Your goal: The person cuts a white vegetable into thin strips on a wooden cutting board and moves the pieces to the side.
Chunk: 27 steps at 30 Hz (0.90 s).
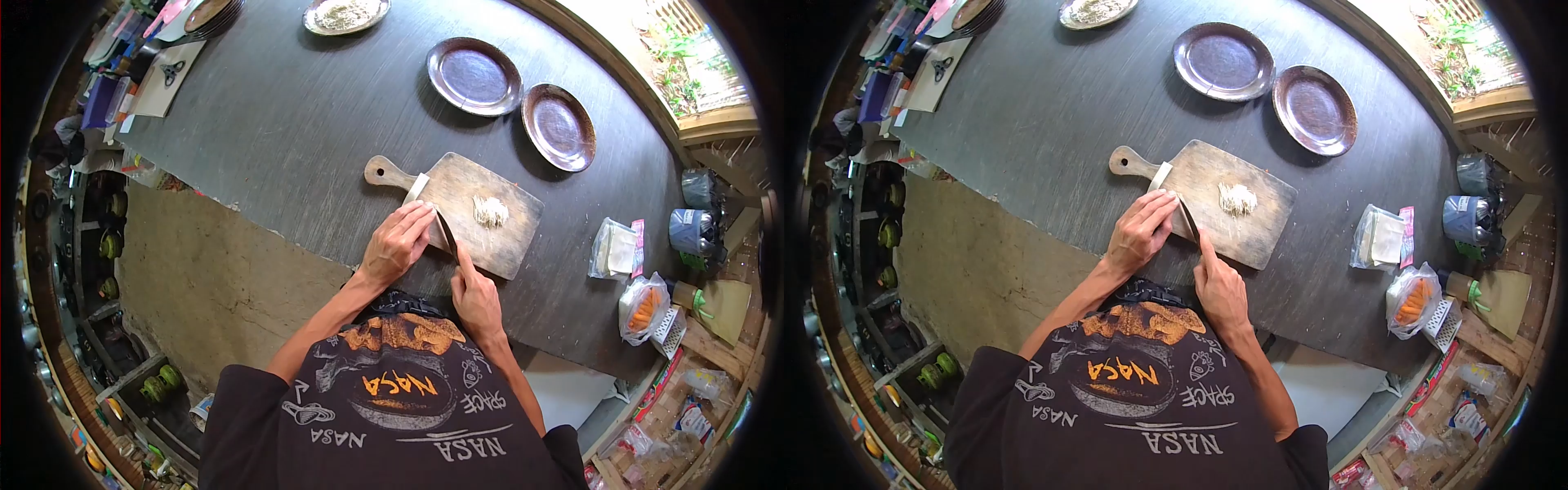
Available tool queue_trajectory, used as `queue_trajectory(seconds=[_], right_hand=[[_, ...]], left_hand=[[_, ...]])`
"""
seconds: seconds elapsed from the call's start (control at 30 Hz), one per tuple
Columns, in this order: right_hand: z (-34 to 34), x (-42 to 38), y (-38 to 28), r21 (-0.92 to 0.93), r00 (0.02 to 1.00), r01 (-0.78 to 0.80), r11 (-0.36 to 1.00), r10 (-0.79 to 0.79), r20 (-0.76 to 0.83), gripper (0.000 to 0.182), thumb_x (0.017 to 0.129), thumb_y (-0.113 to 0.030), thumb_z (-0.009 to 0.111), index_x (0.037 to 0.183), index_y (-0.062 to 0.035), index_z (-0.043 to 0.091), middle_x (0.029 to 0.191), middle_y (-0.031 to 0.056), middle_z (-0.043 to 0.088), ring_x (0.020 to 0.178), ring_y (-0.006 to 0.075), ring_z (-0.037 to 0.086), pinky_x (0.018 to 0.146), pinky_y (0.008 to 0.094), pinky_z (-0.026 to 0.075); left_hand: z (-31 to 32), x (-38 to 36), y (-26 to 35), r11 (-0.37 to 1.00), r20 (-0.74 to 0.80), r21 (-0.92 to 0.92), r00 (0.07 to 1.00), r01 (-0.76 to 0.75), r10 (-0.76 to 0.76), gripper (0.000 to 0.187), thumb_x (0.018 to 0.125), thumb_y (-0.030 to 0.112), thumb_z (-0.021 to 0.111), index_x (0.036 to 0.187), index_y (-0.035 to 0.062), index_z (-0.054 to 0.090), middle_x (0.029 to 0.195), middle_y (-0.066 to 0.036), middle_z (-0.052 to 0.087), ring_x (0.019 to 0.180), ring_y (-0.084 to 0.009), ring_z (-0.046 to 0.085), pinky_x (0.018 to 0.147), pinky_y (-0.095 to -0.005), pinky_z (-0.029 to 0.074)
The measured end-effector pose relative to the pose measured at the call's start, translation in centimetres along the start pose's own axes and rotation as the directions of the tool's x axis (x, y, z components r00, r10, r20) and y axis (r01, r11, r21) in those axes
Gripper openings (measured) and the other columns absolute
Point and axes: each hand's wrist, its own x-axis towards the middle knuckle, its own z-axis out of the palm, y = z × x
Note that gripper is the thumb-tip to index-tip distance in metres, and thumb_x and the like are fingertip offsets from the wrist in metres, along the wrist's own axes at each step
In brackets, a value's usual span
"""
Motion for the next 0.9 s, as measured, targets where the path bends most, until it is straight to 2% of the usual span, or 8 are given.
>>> queue_trajectory(seconds=[0.07, 0.13, 0.3, 0.47, 0.57, 0.73, 0.83, 0.9], right_hand=[[0.2, 0.4, 0.1, 0.025, 1.0, 0.024, 0.999, -0.023, -0.011, 0.063, 0.098, -0.006, 0.058, 0.159, -0.0089, 0.042, 0.083, 0.0284, 0.067, 0.076, 0.046, 0.068, 0.072, 0.0527, 0.053], [0.3, 0.8, -0.1, -0.004, 1.0, 0.029, 1.0, -0.029, -0.012, 0.065, 0.098, -0.009, 0.059, 0.16, -0.0107, 0.04, 0.083, 0.0255, 0.069, 0.073, 0.0444, 0.069, 0.069, 0.056, 0.054], [0.7, 1.5, -0.4, -0.031, 0.998, 0.052, 0.998, -0.053, -0.035, 0.065, 0.098, -0.01, 0.06, 0.16, -0.0114, 0.041, 0.083, 0.0257, 0.069, 0.072, 0.0442, 0.069, 0.068, 0.0557, 0.054], [-0.3, 0.9, -1.0, -0.067, 1.0, 0.003, 0.998, -0.003, 0.0, 0.066, 0.098, -0.011, 0.06, 0.161, -0.0125, 0.039, 0.083, 0.0252, 0.069, 0.073, 0.0429, 0.07, 0.068, 0.0543, 0.054], [-0.7, -0.1, -0.8, -0.041, 0.995, -0.075, 0.996, 0.077, 0.056, 0.065, 0.097, -0.006, 0.06, 0.16, -0.0101, 0.042, 0.088, 0.0266, 0.068, 0.08, 0.0437, 0.07, 0.074, 0.0511, 0.053], [0.4, 0.5, 0.1, -0.049, 1.0, 0.027, 0.998, -0.027, -0.007, 0.065, 0.099, -0.01, 0.06, 0.161, -0.0119, 0.04, 0.085, 0.0258, 0.07, 0.075, 0.0432, 0.07, 0.068, 0.0546, 0.054], [0.8, 1.2, 0.0, -0.011, 0.997, 0.068, 0.998, -0.068, -0.043, 0.064, 0.099, -0.01, 0.059, 0.16, -0.0115, 0.039, 0.087, 0.0272, 0.07, 0.076, 0.0439, 0.071, 0.069, 0.0552, 0.054], [0.5, 1.5, -0.5, -0.021, 0.998, 0.052, 0.998, -0.052, -0.023, 0.064, 0.099, -0.009, 0.059, 0.16, -0.0117, 0.04, 0.088, 0.0276, 0.07, 0.076, 0.0442, 0.071, 0.069, 0.0555, 0.054]], left_hand=[[-0.1, 0.0, -0.1, 1.0, -0.002, 0.009, 1.0, 0.0, 0.0, 0.032, 0.088, 0.0, 0.073, 0.121, -0.0011, 0.073, 0.126, -0.011, 0.073, 0.125, -0.0277, 0.066, 0.107, -0.0387, 0.055], [-0.1, -0.1, -0.1, 1.0, -0.004, 0.016, 1.0, -0.005, 0.005, 0.032, 0.088, 0.0, 0.073, 0.12, -0.0013, 0.073, 0.126, -0.011, 0.073, 0.125, -0.0277, 0.066, 0.107, -0.0386, 0.055], [-0.1, 0.0, -0.1, 1.0, -0.007, 0.012, 1.0, 0.001, -0.001, 0.031, 0.089, 0.0, 0.073, 0.119, -0.0017, 0.073, 0.126, -0.012, 0.073, 0.124, -0.0279, 0.067, 0.106, -0.0383, 0.056], [-0.2, 0.1, 0.0, 1.0, 0.004, 0.014, 1.0, 0.004, -0.004, 0.031, 0.09, 0.001, 0.073, 0.12, -0.001, 0.073, 0.126, -0.012, 0.073, 0.124, -0.0279, 0.067, 0.106, -0.0383, 0.055], [-0.1, 0.0, 0.0, 1.0, 0.004, -0.002, 1.0, 0.016, -0.016, 0.031, 0.09, 0.001, 0.073, 0.121, -0.0008, 0.073, 0.126, -0.012, 0.073, 0.125, -0.028, 0.066, 0.107, -0.0384, 0.055], [-0.1, -0.2, -0.3, 1.0, 0.005, -0.016, 1.0, 0.009, -0.009, 0.031, 0.09, 0.001, 0.072, 0.121, -0.0013, 0.073, 0.128, -0.012, 0.073, 0.127, -0.028, 0.066, 0.108, -0.0386, 0.054], [-0.1, -0.1, -0.3, 1.0, 0.004, -0.016, 1.0, 0.011, -0.011, 0.031, 0.09, 0.001, 0.073, 0.121, -0.0016, 0.073, 0.128, -0.012, 0.073, 0.127, -0.0281, 0.066, 0.108, -0.0388, 0.054], [-0.2, -0.2, -0.2, 0.999, 0.009, -0.03, 1.0, 0.017, -0.017, 0.031, 0.09, 0.001, 0.073, 0.121, -0.0017, 0.073, 0.128, -0.012, 0.073, 0.127, -0.0281, 0.066, 0.108, -0.0387, 0.055]])
